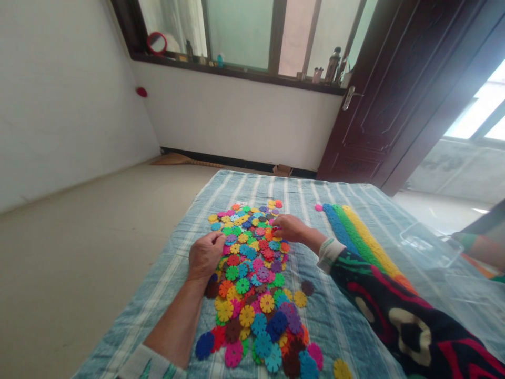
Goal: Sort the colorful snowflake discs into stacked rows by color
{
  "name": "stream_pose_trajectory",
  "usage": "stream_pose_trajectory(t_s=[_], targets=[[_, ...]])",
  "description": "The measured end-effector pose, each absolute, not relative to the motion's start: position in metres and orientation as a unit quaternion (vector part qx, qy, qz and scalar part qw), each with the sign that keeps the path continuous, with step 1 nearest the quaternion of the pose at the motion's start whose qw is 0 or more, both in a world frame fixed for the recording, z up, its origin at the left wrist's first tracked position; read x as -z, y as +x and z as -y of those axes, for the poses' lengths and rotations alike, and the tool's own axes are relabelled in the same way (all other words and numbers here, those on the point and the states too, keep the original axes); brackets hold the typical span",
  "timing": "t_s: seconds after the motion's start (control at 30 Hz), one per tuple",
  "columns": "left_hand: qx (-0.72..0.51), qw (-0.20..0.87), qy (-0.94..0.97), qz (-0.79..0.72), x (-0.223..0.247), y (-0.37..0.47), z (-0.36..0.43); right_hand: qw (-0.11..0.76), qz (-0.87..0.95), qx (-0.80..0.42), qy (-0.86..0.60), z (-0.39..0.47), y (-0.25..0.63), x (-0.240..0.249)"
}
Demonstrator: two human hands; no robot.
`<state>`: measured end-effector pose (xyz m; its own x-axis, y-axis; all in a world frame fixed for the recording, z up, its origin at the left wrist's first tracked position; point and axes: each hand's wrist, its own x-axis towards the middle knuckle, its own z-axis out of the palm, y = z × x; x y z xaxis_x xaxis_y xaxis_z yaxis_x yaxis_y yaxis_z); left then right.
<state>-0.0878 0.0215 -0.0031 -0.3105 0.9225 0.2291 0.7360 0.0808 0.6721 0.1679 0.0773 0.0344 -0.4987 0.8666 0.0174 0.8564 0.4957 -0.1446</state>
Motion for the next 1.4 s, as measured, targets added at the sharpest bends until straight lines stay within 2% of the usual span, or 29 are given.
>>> stream_pose_trajectory(t_s=[0.2,0.37,0.47,1.0,1.4], targets=[[-0.358,0.128,0.572,-0.727,0.003,-0.087,-0.021,0.093,0.897,-0.041,-0.429,-0.05,0.152,-0.038],[-0.359,0.13,0.575,-0.724,0.003,-0.087,-0.021,0.088,0.953,0.026,-0.289,-0.029,0.127,-0.035],[-0.36,0.125,0.578,-0.722,0.003,-0.087,-0.02,0.071,0.962,0.079,-0.253,-0.025,0.118,-0.03],[-0.365,0.122,0.579,-0.719,0.004,-0.086,-0.02,0.03,0.968,0.076,-0.237,-0.027,0.124,-0.033],[-0.366,0.123,0.579,-0.718,0.001,-0.084,-0.017,0.132,0.947,-0.002,-0.292,-0.041,0.111,-0.018]])
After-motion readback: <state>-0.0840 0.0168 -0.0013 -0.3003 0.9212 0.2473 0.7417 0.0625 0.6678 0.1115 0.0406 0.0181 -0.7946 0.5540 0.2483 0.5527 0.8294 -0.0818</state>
